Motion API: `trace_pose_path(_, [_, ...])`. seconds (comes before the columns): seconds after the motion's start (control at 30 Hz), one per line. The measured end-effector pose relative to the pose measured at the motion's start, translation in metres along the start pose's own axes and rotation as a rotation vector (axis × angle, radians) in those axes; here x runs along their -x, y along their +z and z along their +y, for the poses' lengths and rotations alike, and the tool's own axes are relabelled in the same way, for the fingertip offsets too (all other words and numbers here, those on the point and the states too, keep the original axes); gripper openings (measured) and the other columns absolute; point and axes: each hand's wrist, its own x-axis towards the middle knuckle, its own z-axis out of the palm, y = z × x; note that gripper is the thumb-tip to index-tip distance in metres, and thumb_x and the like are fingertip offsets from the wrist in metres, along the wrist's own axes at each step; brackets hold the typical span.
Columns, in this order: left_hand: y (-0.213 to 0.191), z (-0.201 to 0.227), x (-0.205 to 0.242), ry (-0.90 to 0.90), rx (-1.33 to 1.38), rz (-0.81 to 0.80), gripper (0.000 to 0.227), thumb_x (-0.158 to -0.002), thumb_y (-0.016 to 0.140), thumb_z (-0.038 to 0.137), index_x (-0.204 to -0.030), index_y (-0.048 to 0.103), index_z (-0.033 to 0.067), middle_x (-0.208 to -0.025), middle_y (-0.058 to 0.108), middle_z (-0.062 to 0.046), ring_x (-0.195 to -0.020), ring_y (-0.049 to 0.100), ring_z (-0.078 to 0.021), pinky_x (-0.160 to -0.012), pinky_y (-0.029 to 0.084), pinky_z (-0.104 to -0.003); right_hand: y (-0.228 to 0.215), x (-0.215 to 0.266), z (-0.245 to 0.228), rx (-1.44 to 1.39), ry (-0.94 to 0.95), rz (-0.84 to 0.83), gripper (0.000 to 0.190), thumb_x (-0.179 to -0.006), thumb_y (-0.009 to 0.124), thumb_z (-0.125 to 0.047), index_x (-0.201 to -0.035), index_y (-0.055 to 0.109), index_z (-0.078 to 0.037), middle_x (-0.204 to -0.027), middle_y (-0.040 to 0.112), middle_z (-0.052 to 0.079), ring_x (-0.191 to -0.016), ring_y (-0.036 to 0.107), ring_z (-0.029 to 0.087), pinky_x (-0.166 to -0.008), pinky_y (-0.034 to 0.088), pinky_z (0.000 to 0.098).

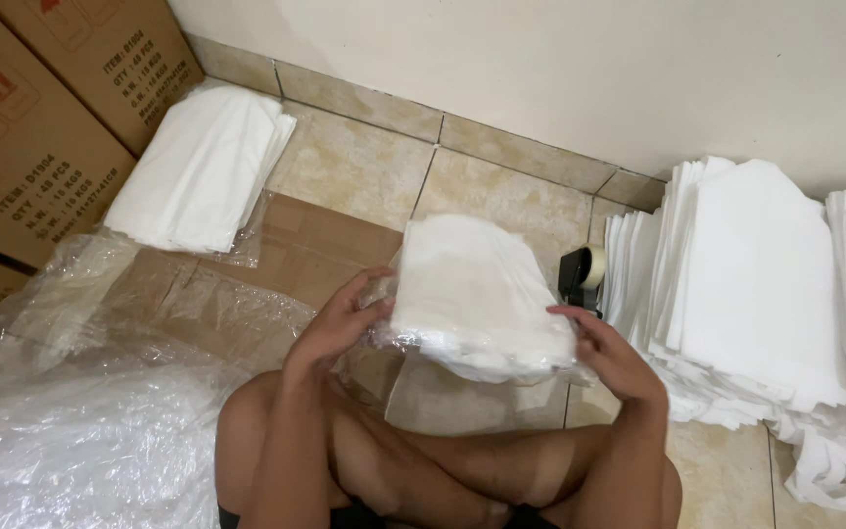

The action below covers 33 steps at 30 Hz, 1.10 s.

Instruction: The person sits on the floor and stacks white plastic bags into a neat pile. They then wrap the stack in a clear plastic bag and secure it with tape using a tape dispenser.

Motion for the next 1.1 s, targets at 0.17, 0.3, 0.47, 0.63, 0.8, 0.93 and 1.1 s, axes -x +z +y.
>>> trace_pose_path(0.17, [-0.017,0.012,0.002,0.198,0.371,-0.251,0.059,-0.083,0.057,0.046,-0.116,0.059,-0.0038,-0.090,0.063,-0.011,-0.080,0.067,-0.0210,-0.058,0.061,-0.033,-0.011,0.010,-0.007,-0.485,-0.199,0.123,0.099,-0.053,0.065,-0.074,-0.109,0.056,0.008,-0.094,0.063,0.020,-0.074,0.068,0.027,-0.050,0.057,0.0322])
trace_pose_path(0.3, [-0.022,0.021,-0.024,0.330,0.389,-0.405,0.073,-0.063,0.076,0.048,-0.112,0.058,-0.0028,-0.095,0.070,-0.020,-0.087,0.070,-0.0267,-0.063,0.062,-0.036,-0.014,-0.030,-0.026,-0.403,-0.136,0.464,0.012,-0.092,0.058,-0.009,-0.088,0.053,0.002,-0.049,0.052,0.017,-0.040,0.061,0.028,-0.037,0.048,0.0278])
trace_pose_path(0.47, [-0.018,-0.007,-0.097,0.000,0.154,0.035,0.021,-0.083,0.072,0.014,-0.091,0.063,-0.0024,-0.062,0.058,-0.007,-0.050,0.057,-0.0141,-0.043,0.050,-0.026,0.018,-0.090,-0.030,-0.065,0.084,0.692,0.020,-0.096,0.066,-0.022,-0.088,0.063,-0.004,-0.047,0.045,0.008,-0.036,0.048,0.017,-0.035,0.035,0.0266])
trace_pose_path(0.63, [-0.030,-0.088,-0.150,-0.230,0.067,0.265,0.054,-0.084,0.076,0.035,-0.126,0.055,0.0092,-0.075,0.059,-0.007,-0.053,0.054,-0.0151,-0.046,0.047,-0.032,0.057,-0.114,0.004,0.067,0.274,0.645,0.060,-0.091,0.071,-0.029,-0.139,0.046,-0.003,-0.069,0.055,0.006,-0.056,0.057,0.016,-0.055,0.048,0.0283])
trace_pose_path(0.8, [-0.013,-0.125,-0.142,-0.233,-0.413,0.329,0.080,-0.086,0.066,0.052,-0.144,0.032,0.0091,-0.131,0.047,-0.023,-0.123,0.051,-0.0330,-0.095,0.049,-0.045,0.094,-0.105,0.020,0.474,0.371,0.436,0.069,-0.084,0.072,-0.043,-0.140,0.048,-0.011,-0.137,0.041,0.024,-0.131,0.040,0.043,-0.110,0.036,0.0539])
trace_pose_path(0.93, [0.008,-0.119,-0.129,-0.223,-0.467,0.213,0.078,-0.093,0.055,0.046,-0.151,0.016,0.0112,-0.144,0.031,-0.027,-0.134,0.039,-0.0375,-0.105,0.041,-0.048,0.113,-0.099,0.000,0.497,0.502,0.315,0.074,-0.085,0.066,-0.052,-0.146,0.040,-0.021,-0.151,0.024,0.018,-0.141,0.028,0.037,-0.113,0.031,0.0534])
trace_pose_path(1.1, [0.025,-0.105,-0.117,-0.194,-0.672,0.147,0.065,-0.101,0.041,0.024,-0.152,0.005,0.0067,-0.144,0.029,-0.032,-0.136,0.034,-0.0438,-0.109,0.037,-0.053,0.124,-0.096,-0.009,0.731,0.543,0.225,0.078,-0.086,0.057,-0.062,-0.150,0.029,-0.028,-0.156,0.018,0.014,-0.146,0.015,0.035,-0.113,0.015,0.0647])
